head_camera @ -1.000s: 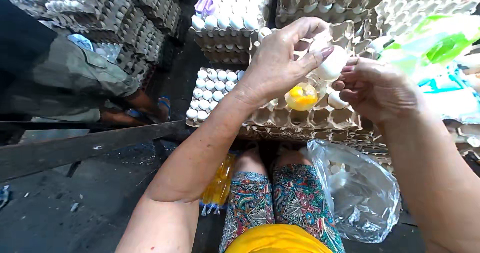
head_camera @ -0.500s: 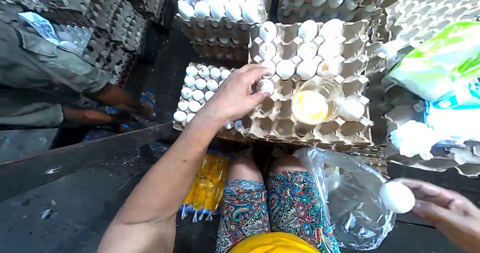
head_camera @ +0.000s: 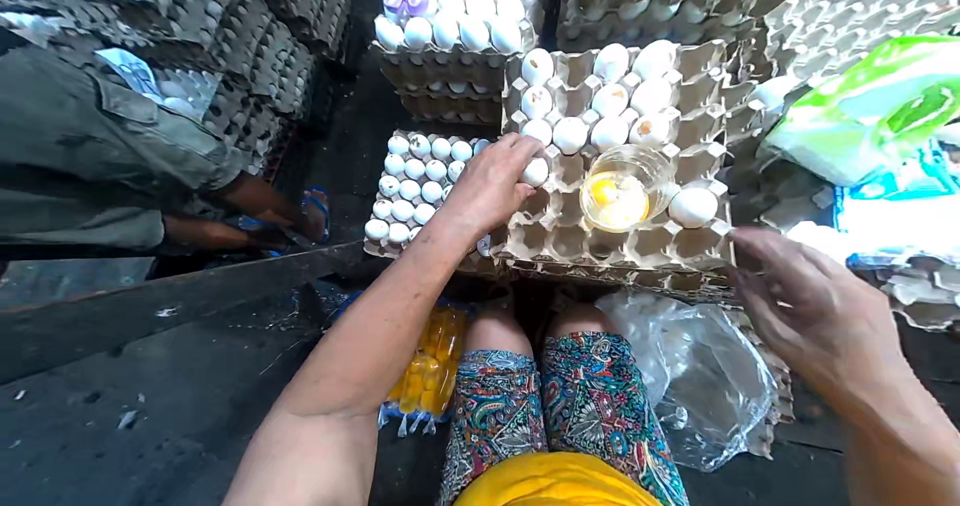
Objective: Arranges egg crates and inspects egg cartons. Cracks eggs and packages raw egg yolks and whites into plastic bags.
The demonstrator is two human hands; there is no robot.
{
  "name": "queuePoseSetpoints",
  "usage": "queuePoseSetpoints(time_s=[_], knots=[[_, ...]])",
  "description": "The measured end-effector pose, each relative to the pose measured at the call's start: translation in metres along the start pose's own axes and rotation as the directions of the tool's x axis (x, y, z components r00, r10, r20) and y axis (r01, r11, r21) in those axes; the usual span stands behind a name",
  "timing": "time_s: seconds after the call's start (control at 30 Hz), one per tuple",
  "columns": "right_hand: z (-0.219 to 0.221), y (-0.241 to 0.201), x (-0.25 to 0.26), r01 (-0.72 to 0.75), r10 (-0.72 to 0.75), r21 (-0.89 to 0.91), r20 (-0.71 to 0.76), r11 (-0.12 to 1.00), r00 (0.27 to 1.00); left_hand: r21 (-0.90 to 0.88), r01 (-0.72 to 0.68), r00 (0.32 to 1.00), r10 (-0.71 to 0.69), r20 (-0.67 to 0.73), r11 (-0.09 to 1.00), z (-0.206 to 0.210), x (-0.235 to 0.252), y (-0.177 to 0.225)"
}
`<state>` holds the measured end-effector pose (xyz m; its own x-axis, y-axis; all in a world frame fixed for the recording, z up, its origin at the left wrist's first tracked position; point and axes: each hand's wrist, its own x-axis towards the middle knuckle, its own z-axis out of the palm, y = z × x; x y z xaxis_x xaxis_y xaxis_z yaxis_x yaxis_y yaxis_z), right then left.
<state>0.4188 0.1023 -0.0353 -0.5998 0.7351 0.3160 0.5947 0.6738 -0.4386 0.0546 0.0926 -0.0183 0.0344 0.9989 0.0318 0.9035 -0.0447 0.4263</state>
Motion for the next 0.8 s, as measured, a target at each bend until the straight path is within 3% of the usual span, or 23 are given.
queuePoseSetpoints(time_s=[0.13,0.3,0.37,0.43,0.6,0.67,0.77,0.8], knots=[[0.004,-0.016,0.036,-0.017,0.017,-0.064,0.004,0.998,1.000,-0.078,0.030,0.999,-0.033,-0.039,0.996,0.003,-0.001,-0.004],[0.011,-0.010,0.076,-0.020,0.052,-0.122,0.269,0.992,0.962,-0.445,0.056,0.982,-0.131,-0.139,0.894,-0.016,-0.006,0.000],[0.011,-0.009,0.082,-0.024,0.075,-0.152,0.344,0.988,0.936,-0.598,-0.016,0.987,-0.083,-0.136,0.801,-0.017,-0.006,-0.011],[0.010,-0.009,0.085,-0.013,0.076,-0.165,0.386,0.986,0.919,-0.796,-0.128,0.990,0.035,-0.133,0.591,-0.005,0.007,-0.047],[0.000,-0.010,0.093,0.026,0.053,-0.157,0.481,0.987,0.875,-0.951,-0.055,0.990,0.141,-0.013,0.303,-0.002,0.013,-0.049],[0.000,-0.007,0.094,0.036,0.053,-0.174,0.480,0.984,0.875,-0.971,-0.078,0.981,0.190,-0.034,0.225,0.003,0.006,-0.024],[-0.002,-0.003,0.096,0.091,0.027,-0.222,0.477,0.971,0.879,-0.954,0.097,0.976,-0.214,0.035,0.283,-0.016,-0.025,0.086],[-0.001,-0.001,0.096,0.114,0.003,-0.230,0.454,0.966,0.891,-0.956,0.118,0.968,-0.246,0.051,0.270,-0.019,-0.029,0.098]])
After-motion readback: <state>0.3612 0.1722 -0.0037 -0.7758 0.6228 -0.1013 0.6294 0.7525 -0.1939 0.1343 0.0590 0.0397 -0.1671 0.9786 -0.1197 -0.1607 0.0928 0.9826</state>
